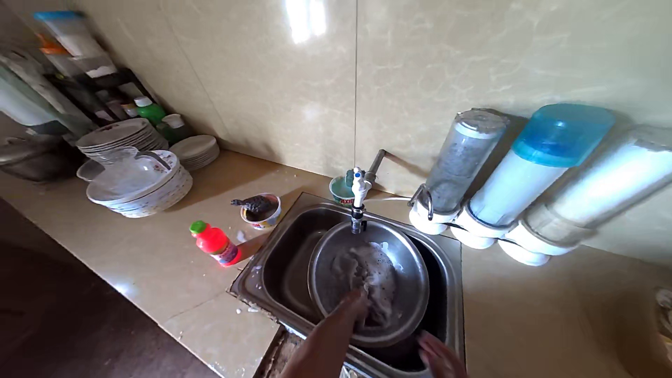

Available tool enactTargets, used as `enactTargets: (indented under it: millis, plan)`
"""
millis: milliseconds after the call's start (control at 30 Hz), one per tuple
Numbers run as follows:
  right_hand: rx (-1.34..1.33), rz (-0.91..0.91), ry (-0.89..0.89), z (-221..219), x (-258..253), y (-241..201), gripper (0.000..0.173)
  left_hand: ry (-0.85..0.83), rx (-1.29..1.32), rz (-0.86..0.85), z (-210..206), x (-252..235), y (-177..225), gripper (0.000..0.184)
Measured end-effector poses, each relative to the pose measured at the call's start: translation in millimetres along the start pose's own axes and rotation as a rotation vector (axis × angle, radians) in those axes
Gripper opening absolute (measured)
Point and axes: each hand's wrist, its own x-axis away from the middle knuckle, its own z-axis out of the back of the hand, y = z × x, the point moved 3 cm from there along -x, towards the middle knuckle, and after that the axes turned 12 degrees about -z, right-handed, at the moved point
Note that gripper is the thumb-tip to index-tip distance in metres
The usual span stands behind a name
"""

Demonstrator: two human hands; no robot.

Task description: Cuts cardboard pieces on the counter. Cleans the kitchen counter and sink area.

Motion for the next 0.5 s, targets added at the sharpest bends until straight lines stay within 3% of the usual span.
enactTargets:
  millis: [67,133,200,267,333,433,500]
  plan:
    - [-0.355,-0.374,-0.033,-67.0,-33.6,-10.7,0.046,0.020,-0.017,-0.053,6.7,-11.2,-8.5,0.054]
    - [-0.629,-0.706,0.011,-109.8,-62.2,-4.7,0.049,0.247,0.050,0.096,26.5,-8.0,-23.8,0.060]
    - [-0.772,-0.877,0.084,-126.5,-87.8,10.8,0.052,0.357,0.077,0.156,36.4,-4.1,-28.8,0.069]
    - [-0.838,-0.914,0.181,-131.8,-104.0,22.0,0.050,0.232,0.102,0.052,22.4,-8.7,-24.0,0.060]
    - [-0.934,-0.926,0.192,-129.2,-111.7,20.8,0.053,0.147,0.147,-0.166,15.9,-11.8,-8.8,0.046]
    - [-0.888,-0.697,0.052,-119.4,-119.3,31.7,0.047,0.431,0.330,-0.669,5.0,3.0,25.5,0.032]
    - [-0.630,-0.497,0.003,-99.6,-93.3,33.0,0.032,0.511,0.341,-1.001,-14.0,18.6,44.7,0.033]
